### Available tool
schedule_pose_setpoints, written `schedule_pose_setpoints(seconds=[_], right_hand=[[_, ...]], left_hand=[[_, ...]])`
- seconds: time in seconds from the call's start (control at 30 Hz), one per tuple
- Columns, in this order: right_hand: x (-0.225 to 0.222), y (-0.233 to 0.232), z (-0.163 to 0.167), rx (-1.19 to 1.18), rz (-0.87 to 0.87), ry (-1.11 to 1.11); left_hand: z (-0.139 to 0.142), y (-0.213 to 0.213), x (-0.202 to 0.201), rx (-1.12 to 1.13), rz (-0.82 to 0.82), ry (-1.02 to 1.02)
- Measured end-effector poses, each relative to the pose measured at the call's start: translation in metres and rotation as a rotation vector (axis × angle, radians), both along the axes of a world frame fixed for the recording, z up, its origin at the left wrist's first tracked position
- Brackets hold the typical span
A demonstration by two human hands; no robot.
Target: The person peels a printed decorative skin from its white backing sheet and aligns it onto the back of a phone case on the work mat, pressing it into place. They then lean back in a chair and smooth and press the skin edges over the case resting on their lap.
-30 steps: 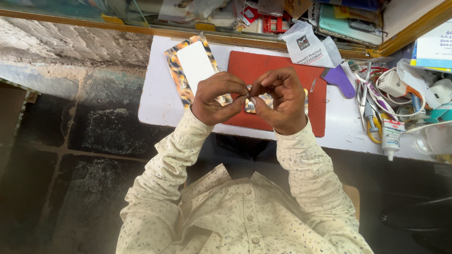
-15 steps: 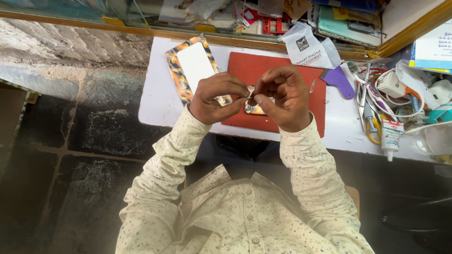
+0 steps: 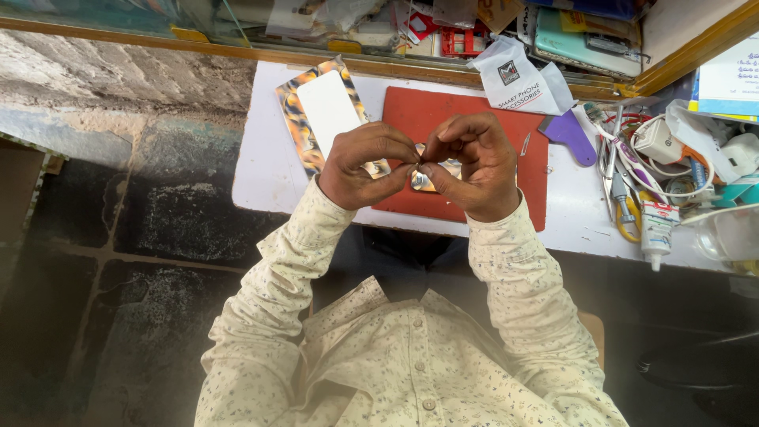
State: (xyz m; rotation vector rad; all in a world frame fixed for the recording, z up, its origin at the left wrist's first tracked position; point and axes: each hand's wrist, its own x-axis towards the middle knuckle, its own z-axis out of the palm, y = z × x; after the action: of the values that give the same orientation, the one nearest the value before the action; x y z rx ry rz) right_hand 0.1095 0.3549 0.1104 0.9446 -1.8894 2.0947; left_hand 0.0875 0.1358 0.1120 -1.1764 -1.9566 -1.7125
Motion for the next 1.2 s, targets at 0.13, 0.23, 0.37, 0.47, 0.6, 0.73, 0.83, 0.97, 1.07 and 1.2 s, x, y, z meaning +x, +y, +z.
schedule_pose_setpoints(seconds=[0.13, 0.23, 0.37, 0.47, 0.6, 0.73, 0.83, 0.97, 1.07, 1.2], right_hand=[[0.0001, 0.0000, 0.0010, 0.023, 0.002, 0.030], [-0.0004, -0.0007, 0.0014, 0.027, 0.011, 0.035], [0.0007, -0.0017, 0.0019, 0.036, 0.004, 0.019], [0.0014, -0.0020, 0.0024, 0.053, -0.001, 0.012], [0.0021, -0.0010, 0.0030, 0.089, 0.001, 0.008], [0.0035, 0.0004, 0.0029, 0.122, 0.007, 0.007], [0.0039, 0.0007, 0.0019, 0.118, 0.016, 0.016], [0.0042, 0.0010, 0.0002, 0.108, 0.027, 0.016], [0.0051, 0.0007, -0.0015, 0.099, 0.027, 0.011], [0.0042, 0.0018, -0.0033, 0.077, 0.042, 0.010]], left_hand=[[-0.0007, 0.0001, -0.0015, 0.006, -0.017, -0.008], [-0.0012, 0.0006, -0.0012, 0.004, -0.018, -0.027], [-0.0005, -0.0002, -0.0012, -0.001, -0.020, -0.038], [0.0001, -0.0015, -0.0012, -0.014, -0.017, -0.034], [-0.0002, -0.0016, -0.0017, -0.026, -0.014, -0.033], [-0.0009, -0.0007, -0.0019, -0.010, -0.042, -0.055], [-0.0010, -0.0008, -0.0014, 0.001, -0.065, -0.086], [-0.0007, -0.0007, -0.0011, 0.016, -0.101, -0.140], [-0.0006, 0.0005, -0.0008, 0.024, -0.120, -0.171], [-0.0010, 0.0015, -0.0017, 0.036, -0.150, -0.214]])
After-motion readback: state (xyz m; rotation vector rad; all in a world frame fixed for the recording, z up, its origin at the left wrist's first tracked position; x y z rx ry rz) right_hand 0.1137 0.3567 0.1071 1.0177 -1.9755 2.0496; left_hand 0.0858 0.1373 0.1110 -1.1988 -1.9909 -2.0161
